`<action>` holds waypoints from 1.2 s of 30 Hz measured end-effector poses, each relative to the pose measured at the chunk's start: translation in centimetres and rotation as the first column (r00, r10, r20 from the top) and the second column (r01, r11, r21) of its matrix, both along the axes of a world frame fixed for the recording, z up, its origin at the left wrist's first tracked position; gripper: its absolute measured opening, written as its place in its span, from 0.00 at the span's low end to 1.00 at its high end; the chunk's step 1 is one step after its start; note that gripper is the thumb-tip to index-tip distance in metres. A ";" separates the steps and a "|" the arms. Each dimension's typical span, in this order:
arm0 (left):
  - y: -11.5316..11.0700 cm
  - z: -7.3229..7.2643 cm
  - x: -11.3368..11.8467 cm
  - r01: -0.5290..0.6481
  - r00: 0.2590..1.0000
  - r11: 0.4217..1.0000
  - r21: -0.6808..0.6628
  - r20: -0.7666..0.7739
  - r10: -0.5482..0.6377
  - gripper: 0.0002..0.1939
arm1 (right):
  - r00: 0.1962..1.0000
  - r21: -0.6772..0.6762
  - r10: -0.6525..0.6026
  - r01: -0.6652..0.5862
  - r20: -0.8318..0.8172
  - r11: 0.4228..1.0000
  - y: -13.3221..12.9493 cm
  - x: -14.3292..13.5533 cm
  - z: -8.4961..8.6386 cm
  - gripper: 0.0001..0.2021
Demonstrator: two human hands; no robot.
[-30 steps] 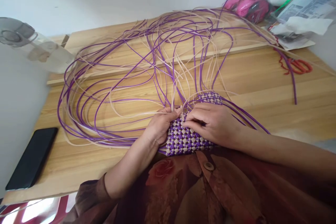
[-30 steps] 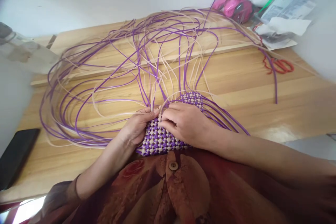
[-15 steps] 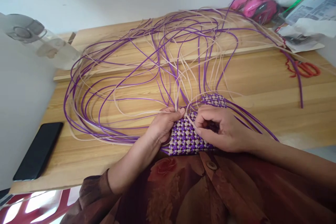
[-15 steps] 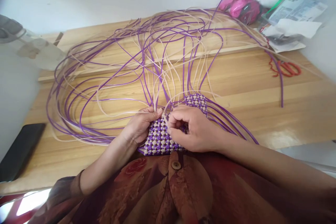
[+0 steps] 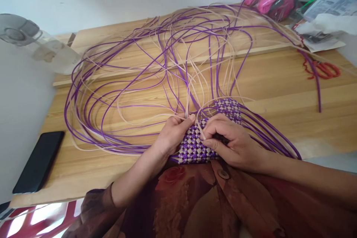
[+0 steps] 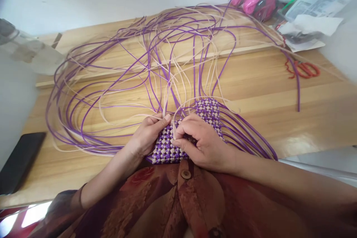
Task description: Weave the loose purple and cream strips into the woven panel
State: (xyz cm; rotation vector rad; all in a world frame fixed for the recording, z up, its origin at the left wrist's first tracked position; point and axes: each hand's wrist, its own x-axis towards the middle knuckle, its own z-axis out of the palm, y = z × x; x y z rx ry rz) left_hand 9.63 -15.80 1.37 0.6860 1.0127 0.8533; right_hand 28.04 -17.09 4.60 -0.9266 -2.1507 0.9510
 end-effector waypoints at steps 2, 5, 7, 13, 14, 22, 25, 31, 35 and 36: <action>-0.1 0.0 0.2 -0.004 0.998 0.998 0.063 -0.067 0.008 0.15 | 1.000 0.018 -0.026 0.026 -0.010 1.000 0.1 0.0 -0.3 0.04; -0.3 -0.2 0.4 -0.034 0.974 0.981 0.194 -0.215 0.076 0.14 | 1.000 -0.002 -0.004 0.004 -0.004 1.000 0.1 -0.1 -0.7 0.05; -0.4 -0.4 0.5 -0.030 0.953 0.965 0.262 -0.285 0.107 0.13 | 0.999 -0.024 0.032 -0.032 0.011 0.999 0.0 0.0 -0.7 0.06; -0.1 -0.6 0.4 -0.043 0.954 0.986 0.159 -0.286 0.088 0.20 | 1.000 -0.031 0.009 -0.010 -0.002 0.999 0.0 0.3 -1.1 0.06; -0.1 -0.6 0.5 -0.037 0.953 0.987 0.158 -0.292 0.082 0.20 | 1.000 -0.031 0.011 -0.011 -0.011 0.999 0.1 0.2 -1.3 0.06; -0.2 -0.3 0.7 -0.046 0.886 0.952 0.303 -0.427 0.179 0.13 | 0.991 -0.091 0.125 -0.130 -0.051 0.987 0.9 0.1 -1.9 0.07; -0.1 -0.5 0.5 -0.023 0.900 0.957 0.290 -0.411 0.146 0.16 | 0.990 -0.134 0.132 -0.137 -0.047 0.981 1.0 0.2 -2.0 0.07; -0.1 -0.9 0.2 0.030 0.903 0.958 0.286 -0.418 0.097 0.14 | 0.993 -0.165 0.097 -0.106 -0.063 0.981 1.0 0.2 -2.2 0.07; -0.1 -1.0 0.3 0.028 0.885 0.945 0.324 -0.448 0.127 0.13 | 0.977 -0.266 0.198 -0.211 -0.076 0.941 1.4 0.4 -1.7 0.09; -0.1 -1.0 0.3 0.027 0.896 0.947 0.319 -0.428 0.118 0.13 | 0.975 -0.305 0.212 -0.222 -0.066 0.926 1.6 0.5 -1.5 0.10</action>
